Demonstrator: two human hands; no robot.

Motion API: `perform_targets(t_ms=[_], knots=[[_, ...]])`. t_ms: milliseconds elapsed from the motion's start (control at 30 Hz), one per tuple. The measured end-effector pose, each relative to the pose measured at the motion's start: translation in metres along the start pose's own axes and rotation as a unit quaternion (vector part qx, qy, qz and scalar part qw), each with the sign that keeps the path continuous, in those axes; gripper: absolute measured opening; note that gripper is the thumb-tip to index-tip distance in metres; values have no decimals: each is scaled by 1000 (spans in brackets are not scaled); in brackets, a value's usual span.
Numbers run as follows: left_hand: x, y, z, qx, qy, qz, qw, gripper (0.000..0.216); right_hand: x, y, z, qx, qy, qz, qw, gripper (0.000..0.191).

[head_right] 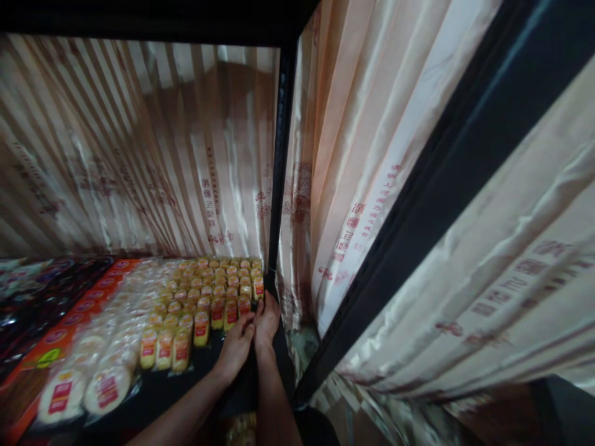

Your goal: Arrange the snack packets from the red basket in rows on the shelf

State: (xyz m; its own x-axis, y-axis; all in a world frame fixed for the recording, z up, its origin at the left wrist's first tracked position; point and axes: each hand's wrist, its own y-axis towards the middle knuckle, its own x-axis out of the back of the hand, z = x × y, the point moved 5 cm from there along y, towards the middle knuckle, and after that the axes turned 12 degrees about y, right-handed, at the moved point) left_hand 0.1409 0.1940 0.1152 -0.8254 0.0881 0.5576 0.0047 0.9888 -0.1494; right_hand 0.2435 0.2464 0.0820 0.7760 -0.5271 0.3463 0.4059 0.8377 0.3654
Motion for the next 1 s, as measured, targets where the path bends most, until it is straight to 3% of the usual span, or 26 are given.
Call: perform_targets(t_ms=[333,533,667,833,1000], knots=[[1,-41,0,-17,22,-9,1000,33,22,-52,-1,-36,46,-3,998,51],[-1,-82,15,-23,33,-10,999,30,39,-97,0,-45,56,12,997,48],[2,-110,28,-66,43,-15,997,30,50,-127,15,-33,83,28,996,43],[4,-149,57,-122,72,-2,990,32,52,-178,28,-44,153,110,981,44],[0,-173,106,-122,123,51,984,36,41,-225,8,-93,134,203,965,30]])
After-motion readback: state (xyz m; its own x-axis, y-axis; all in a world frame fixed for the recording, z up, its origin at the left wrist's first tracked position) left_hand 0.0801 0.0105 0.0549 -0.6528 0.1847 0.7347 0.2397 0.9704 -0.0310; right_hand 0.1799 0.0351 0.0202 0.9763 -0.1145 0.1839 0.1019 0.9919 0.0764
